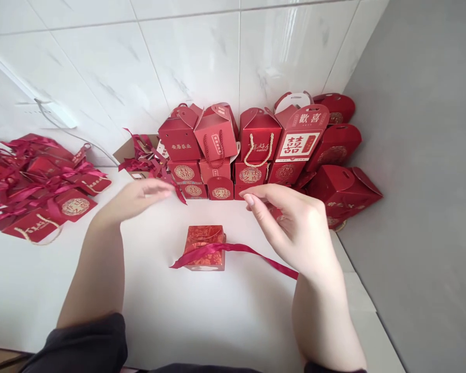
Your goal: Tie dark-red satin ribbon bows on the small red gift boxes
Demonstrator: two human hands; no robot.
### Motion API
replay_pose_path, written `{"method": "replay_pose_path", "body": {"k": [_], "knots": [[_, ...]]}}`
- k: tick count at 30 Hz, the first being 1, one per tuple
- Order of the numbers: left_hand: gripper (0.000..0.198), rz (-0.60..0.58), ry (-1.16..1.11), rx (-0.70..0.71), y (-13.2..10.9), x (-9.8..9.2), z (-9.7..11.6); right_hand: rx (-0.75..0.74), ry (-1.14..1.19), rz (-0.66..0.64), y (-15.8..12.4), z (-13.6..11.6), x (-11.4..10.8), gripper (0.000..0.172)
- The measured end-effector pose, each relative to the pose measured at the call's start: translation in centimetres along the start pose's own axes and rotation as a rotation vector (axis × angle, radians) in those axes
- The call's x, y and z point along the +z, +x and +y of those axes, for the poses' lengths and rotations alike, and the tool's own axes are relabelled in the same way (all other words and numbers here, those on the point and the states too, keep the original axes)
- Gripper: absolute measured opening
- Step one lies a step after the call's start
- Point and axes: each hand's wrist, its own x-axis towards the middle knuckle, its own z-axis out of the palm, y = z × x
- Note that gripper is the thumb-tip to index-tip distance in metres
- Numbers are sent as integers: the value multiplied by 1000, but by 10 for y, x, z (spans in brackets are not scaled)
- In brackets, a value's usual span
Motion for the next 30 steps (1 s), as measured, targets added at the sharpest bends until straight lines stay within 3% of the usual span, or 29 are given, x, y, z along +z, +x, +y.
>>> {"method": "replay_pose_path", "body": {"k": [3,7,10,13,16,20,24,30], "knots": [[39,-341,15,129,-36,24,38,-8,11,-122,1,-1,4,16],[33,-302,130,117,-50,52,59,-9,17,-471,3,6,19,21],[25,-341,171,111,-47,65,58,36,-69,-814,2,18,39,22],[21,-369,153,137,-46,69,54,82,-213,-985,-1,26,60,17],[18,-384,120,157,-47,69,52,50,-242,-1019,-3,29,73,13],[16,-372,58,185,-46,71,53,18,-135,-1020,-1,29,71,10],[24,-294,-235,240,-45,73,57,70,285,-870,3,25,57,6],[22,-435,-761,77,-50,70,60,215,995,-744,3,16,55,14]]}}
